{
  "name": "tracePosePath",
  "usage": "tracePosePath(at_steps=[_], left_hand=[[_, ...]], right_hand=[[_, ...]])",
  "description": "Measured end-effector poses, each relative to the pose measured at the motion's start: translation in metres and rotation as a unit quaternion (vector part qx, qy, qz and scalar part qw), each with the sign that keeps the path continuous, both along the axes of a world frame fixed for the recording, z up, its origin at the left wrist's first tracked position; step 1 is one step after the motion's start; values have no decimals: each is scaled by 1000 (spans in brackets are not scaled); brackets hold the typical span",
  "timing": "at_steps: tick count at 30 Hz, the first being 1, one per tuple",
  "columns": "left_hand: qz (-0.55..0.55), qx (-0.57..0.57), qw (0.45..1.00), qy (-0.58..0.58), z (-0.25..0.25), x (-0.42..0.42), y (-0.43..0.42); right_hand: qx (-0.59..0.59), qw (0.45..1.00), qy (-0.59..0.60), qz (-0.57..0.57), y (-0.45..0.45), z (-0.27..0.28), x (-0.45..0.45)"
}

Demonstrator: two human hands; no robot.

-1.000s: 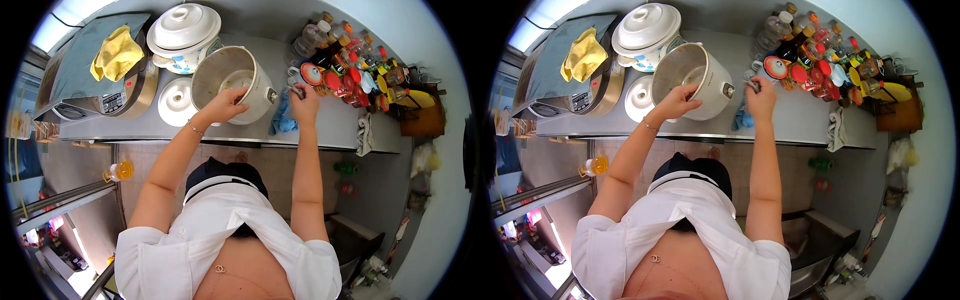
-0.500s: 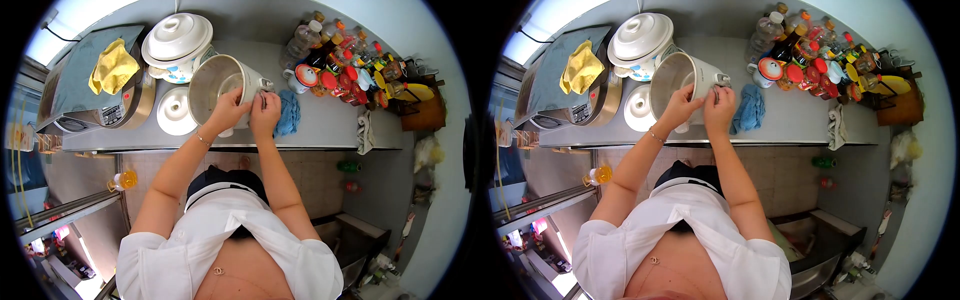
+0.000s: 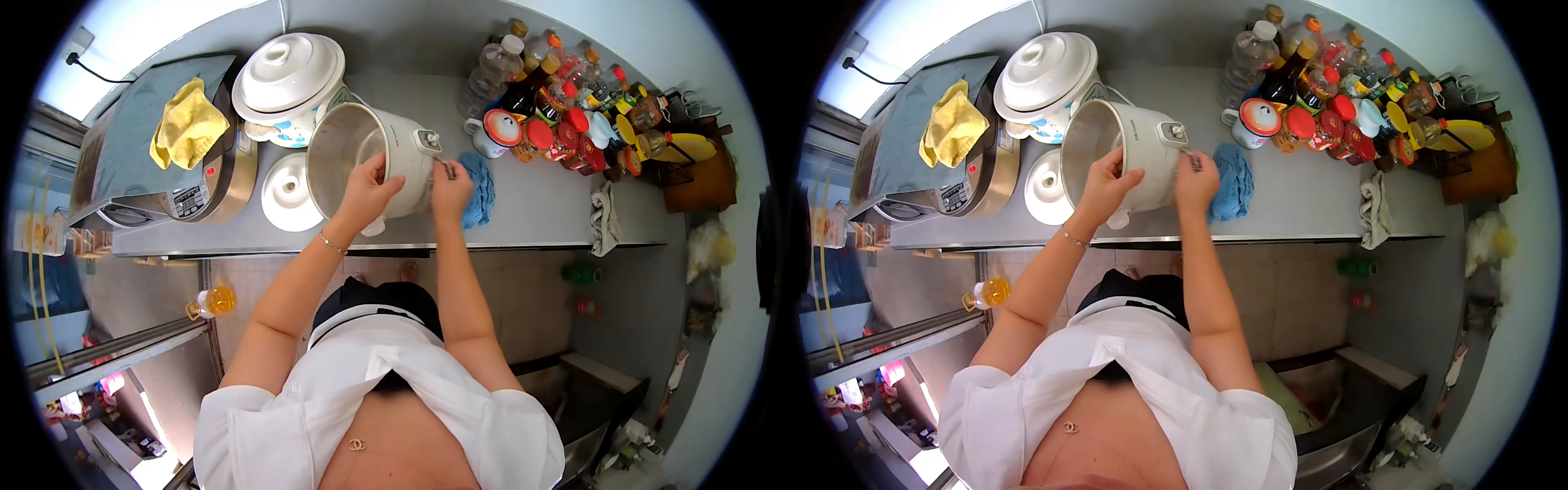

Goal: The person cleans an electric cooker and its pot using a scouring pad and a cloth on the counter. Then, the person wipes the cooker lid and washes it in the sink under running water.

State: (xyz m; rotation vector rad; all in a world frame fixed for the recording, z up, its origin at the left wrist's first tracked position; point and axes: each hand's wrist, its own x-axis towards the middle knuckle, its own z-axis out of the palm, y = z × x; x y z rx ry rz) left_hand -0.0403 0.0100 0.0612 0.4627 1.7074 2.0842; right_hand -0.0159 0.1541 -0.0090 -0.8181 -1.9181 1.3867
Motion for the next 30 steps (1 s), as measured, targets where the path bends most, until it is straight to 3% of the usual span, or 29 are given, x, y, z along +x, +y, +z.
tracePosePath(at_steps=[1, 4, 5, 9, 12, 18, 21, 24, 28, 30], left_hand=[[7, 9, 1000, -15, 1, 5, -1], [7, -85, 995, 43, -2, 1, -4], [5, -67, 998, 12, -5, 11, -7], [4, -10, 1000, -5, -7, 4, -6], [-5, -8, 1000, -27, -7, -2, -5], [10, 8, 1000, -17, -5, 2, -2], [-11, -16, 1000, -9, -13, 5, -2], [-8, -14, 1000, -1, -10, 2, -2], [-12, -24, 1000, -2, -8, 4, -4], [-6, -19, 1000, -16, -11, 9, -4]], right_hand=[[-107, 994, 13, 13, 4, -2, 3], [134, 987, 70, 60, -11, 17, 1], [103, 990, 69, 65, -20, 33, 3], [-57, 998, -6, 8, 12, -22, -5], [116, 987, 92, 59, -6, 8, -1], [59, 998, 29, 10, -9, 16, -3], [103, 988, 110, 40, -22, 30, -1], [-34, 996, 77, -7, 1, 8, -13], [126, 984, 99, 71, -7, 27, -5], [85, 992, 76, 55, 0, 21, -3]])
